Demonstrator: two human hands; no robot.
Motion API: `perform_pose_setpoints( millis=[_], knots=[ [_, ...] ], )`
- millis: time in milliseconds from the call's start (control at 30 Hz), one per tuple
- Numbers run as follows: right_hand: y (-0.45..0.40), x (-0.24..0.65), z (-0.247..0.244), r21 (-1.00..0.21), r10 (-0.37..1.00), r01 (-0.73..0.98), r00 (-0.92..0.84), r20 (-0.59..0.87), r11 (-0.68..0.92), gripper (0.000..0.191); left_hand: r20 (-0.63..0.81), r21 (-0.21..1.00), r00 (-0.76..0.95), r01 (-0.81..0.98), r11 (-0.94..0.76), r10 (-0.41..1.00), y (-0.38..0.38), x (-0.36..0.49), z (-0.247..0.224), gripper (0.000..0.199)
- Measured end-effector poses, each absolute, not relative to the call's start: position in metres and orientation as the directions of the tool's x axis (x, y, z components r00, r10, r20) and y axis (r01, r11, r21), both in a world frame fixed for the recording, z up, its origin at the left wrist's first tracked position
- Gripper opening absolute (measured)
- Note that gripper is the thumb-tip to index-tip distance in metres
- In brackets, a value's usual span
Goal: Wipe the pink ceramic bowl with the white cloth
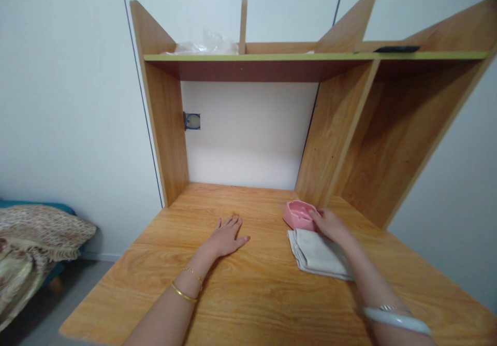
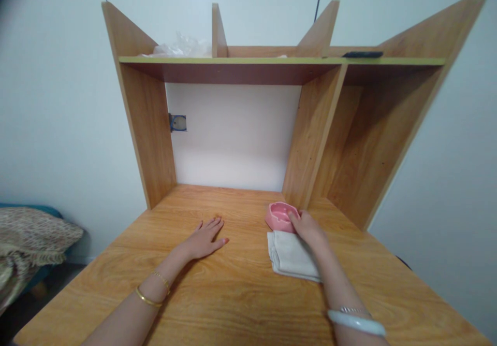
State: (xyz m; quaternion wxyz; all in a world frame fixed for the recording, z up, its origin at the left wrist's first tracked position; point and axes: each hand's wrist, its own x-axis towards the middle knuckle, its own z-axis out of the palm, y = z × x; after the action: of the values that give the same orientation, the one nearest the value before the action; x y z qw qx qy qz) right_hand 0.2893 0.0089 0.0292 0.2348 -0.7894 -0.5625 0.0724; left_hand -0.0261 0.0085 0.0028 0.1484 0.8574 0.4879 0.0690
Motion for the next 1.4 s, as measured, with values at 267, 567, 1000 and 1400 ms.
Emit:
perform_pose_setpoints(
  millis=[267,567,1000,1400],
  knots=[
    [0.015,0.290,0.027,-0.560,0.922,0.765,0.388,0.004,-0.319,0.034,0.003,0.349,0.506,0.807,-0.475,0.862,0.008,-0.026,0.002,0.072],
    [0.020,0.291,0.029,-0.546,0.907,0.757,0.421,-0.013,-0.359,0.036,0.017,0.364,0.509,0.798,-0.480,0.860,0.007,-0.025,0.003,0.072],
    [0.022,0.268,0.038,-0.422,0.891,0.853,0.413,0.189,-0.306,0.027,0.065,0.422,0.508,0.766,-0.485,0.859,0.009,-0.025,-0.001,0.071],
    [0.005,0.174,0.024,-0.907,0.988,0.419,0.123,0.092,0.032,0.042,0.393,0.808,0.339,0.316,-0.497,0.855,0.014,-0.017,0.003,0.059]
  ],
)
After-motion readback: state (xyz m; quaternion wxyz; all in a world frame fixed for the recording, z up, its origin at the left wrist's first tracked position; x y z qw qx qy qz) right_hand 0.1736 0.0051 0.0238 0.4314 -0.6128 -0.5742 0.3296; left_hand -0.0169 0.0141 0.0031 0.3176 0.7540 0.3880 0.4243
